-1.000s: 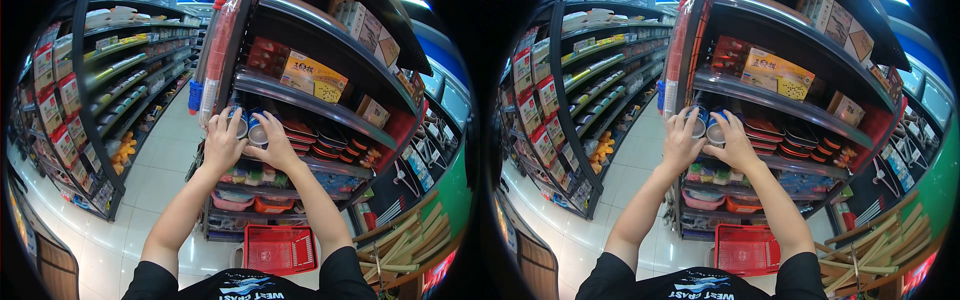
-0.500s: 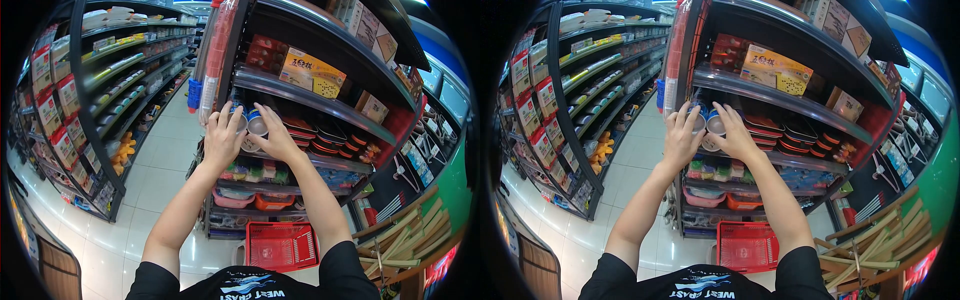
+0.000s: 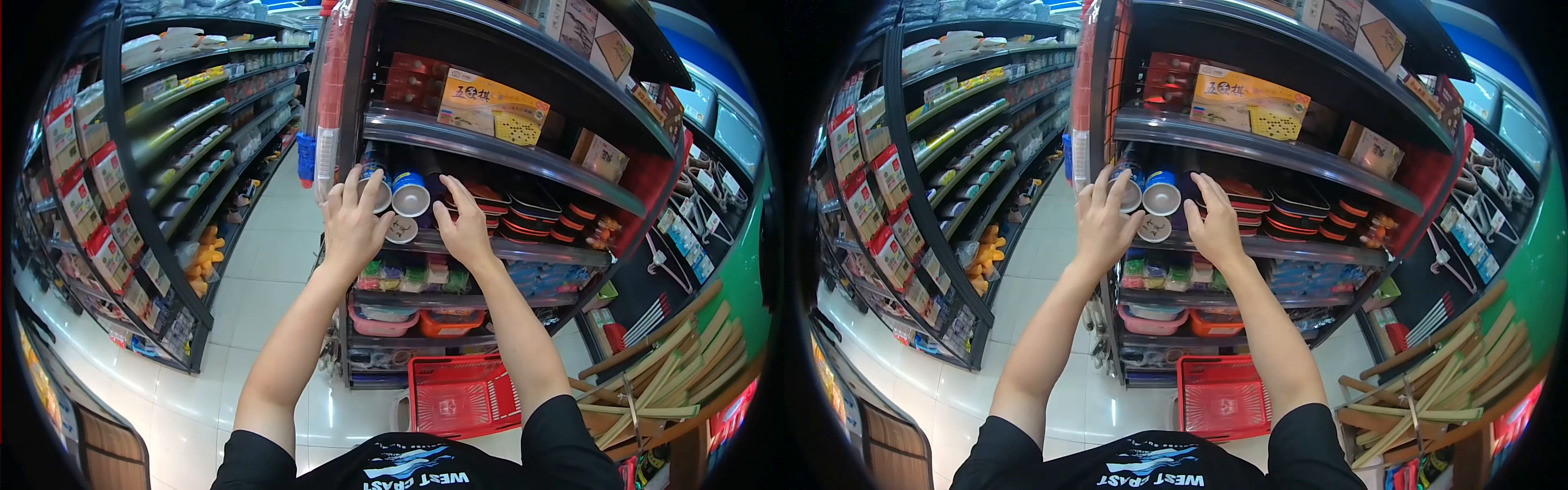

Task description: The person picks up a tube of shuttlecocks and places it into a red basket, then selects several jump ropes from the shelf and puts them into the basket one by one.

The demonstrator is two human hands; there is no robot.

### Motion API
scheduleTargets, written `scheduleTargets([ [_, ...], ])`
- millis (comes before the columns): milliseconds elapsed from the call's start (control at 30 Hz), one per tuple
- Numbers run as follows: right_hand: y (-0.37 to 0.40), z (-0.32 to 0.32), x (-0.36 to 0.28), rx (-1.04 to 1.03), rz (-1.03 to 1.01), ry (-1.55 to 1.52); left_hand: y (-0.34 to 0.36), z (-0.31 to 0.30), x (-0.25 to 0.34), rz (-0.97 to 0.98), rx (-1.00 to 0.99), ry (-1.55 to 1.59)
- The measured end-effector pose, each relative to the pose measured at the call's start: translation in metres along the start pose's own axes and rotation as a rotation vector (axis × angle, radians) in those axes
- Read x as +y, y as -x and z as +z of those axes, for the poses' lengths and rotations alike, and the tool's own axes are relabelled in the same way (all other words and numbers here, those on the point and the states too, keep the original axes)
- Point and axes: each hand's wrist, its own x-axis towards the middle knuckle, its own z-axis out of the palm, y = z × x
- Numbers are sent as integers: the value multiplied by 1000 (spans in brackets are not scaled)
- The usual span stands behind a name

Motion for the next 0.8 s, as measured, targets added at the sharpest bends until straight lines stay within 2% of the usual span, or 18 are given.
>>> scheduleTargets([
  [200,4,-1,22,27,52,-9,0,4,5,90,73,-29],
  [267,1,4,31,56,1,69,-1,8,3,155,69,-119],
  [400,-6,7,37,32,-56,160,-2,14,-2,172,89,-136],
  [667,-11,12,45,-28,28,182,-2,13,-3,190,28,-168],
  [800,0,2,31,91,-16,60,1,2,3,188,15,-149],
])
